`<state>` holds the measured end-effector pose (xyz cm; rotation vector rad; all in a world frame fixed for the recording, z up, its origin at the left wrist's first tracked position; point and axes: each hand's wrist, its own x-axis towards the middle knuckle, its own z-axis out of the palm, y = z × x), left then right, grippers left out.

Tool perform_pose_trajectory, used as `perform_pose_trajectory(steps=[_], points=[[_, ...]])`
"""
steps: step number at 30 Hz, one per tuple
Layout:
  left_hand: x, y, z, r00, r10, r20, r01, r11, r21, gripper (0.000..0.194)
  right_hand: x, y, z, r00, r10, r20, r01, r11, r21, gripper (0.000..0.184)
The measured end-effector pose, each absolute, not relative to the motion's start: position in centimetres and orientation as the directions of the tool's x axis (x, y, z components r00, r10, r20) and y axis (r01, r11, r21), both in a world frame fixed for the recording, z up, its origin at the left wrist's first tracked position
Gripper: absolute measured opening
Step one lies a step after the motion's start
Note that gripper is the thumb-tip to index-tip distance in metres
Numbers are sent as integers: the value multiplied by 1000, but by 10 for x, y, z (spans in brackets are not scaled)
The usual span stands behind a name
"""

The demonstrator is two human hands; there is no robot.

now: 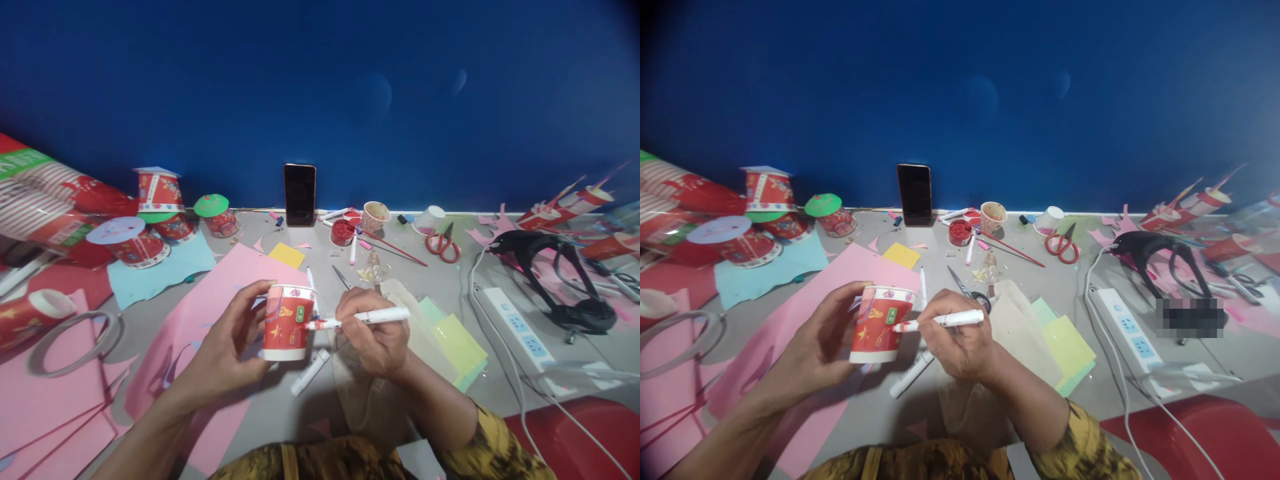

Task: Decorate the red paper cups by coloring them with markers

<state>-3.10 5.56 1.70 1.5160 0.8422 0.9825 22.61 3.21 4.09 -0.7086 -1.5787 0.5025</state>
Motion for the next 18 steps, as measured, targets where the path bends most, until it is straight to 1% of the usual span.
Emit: perform_pose_trajectory(steps=[4, 8, 14, 18], points=[[-30, 55, 18, 391, 913, 117, 21, -136, 990, 84, 226, 32, 41, -55, 692, 719, 183, 715, -674, 16], [-31, 53, 16, 417, 906, 75, 52, -107, 993, 84, 225, 33, 41, -75, 681, 729, 196, 727, -659, 16], [-29, 52, 16, 438, 888, 142, 100, -205, 974, 80, 225, 33, 39, -70, 697, 714, 199, 711, -675, 15], [-28, 52, 18, 435, 890, 137, 206, -247, 947, 80, 224, 33, 38, -124, 689, 714, 215, 721, -659, 14]])
